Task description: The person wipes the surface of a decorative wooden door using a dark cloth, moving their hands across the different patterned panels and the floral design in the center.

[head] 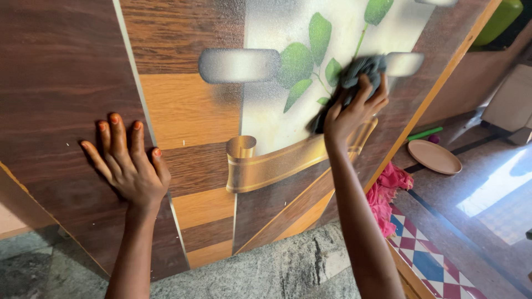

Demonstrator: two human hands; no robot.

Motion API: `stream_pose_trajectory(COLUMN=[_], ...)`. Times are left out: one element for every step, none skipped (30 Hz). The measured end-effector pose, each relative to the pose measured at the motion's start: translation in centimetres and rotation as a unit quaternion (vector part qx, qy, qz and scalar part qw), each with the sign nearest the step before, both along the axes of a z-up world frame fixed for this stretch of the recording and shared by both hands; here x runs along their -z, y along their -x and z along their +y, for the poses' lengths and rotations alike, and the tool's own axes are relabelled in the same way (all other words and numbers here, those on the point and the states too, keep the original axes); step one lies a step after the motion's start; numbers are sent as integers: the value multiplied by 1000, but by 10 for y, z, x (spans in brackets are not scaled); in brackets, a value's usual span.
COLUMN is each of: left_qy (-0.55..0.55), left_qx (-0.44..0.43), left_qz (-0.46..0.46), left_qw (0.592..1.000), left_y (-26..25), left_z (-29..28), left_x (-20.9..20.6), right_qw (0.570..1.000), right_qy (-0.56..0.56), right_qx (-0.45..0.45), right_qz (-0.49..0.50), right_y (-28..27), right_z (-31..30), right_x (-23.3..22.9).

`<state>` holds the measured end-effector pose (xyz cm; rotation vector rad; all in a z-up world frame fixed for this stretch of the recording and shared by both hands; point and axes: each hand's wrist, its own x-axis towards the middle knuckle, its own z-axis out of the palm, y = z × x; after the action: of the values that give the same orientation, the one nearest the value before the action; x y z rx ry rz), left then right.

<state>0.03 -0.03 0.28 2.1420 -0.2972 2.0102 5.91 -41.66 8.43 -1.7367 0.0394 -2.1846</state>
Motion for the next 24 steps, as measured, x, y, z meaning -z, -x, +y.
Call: stream_pose_trajectory(left_qy=[-1,-2,-3,-2,-2,-1,1,3,2,1,-6,-14,-14,-13,-13,-12,-10,-8,-3,3,9,24,38,52], left_qx=[2,4,5,7,7,8,11,13,18,14,7,1,4,7,9,12,15,17,25,33,41,47,56,64], left_qz=[1,1,3,9,12,15,13,11,11,16,22,29,25,21,18,15,11,7,14,21,29,35,42,48], left_qw=[1000,1000,1000,1000,1000,1000,1000,1000,1000,1000,1000,1000,1000,1000,1000,1000,1000,1000,1000,999,999,998,997,995], left_y=[0,-1,0,2,2,2,1,-1,-1,-2,-1,-1,-2,-2,-1,-1,-1,-1,0,3,6,10,13,16], left_z=[0,1,1,0,0,1,1,2,2,2,5,5,5,5,5,5,5,4,4,4,2,0,-3,-8], left_x=[1,1,2,3,2,2,2,2,4,6,6,7,6,6,6,6,5,4,3,2,2,0,-1,-2], right_qw=[1000,1000,999,999,999,999,999,999,999,998,997,996,998,998,998,999,999,999,999,998,997,998,999,999], right_qy=[-4,-8,-11,-8,-4,0,2,3,2,2,-4,-10,-4,2,9,1,-6,-13,-26,-39,-51,-38,-25,-12], right_qx=[-4,-8,-12,-11,-10,-9,-13,-16,-18,-30,-45,-59,-31,-4,22,10,-2,-14,-24,-35,-45,-42,-37,-32], right_qz=[11,22,35,39,40,41,42,44,48,54,60,67,63,59,56,49,41,33,32,32,32,26,20,15], right_y=[-1,2,6,9,10,12,14,16,19,20,20,22,22,21,20,20,18,17,16,14,14,12,11,10], right_z=[-1,3,7,10,15,20,24,28,29,26,27,26,26,22,21,19,17,16,14,12,12,14,14,13], right_x=[9,24,39,51,60,68,75,81,85,84,83,81,76,66,56,44,30,15,0,-14,-23,-27,-28,-27])
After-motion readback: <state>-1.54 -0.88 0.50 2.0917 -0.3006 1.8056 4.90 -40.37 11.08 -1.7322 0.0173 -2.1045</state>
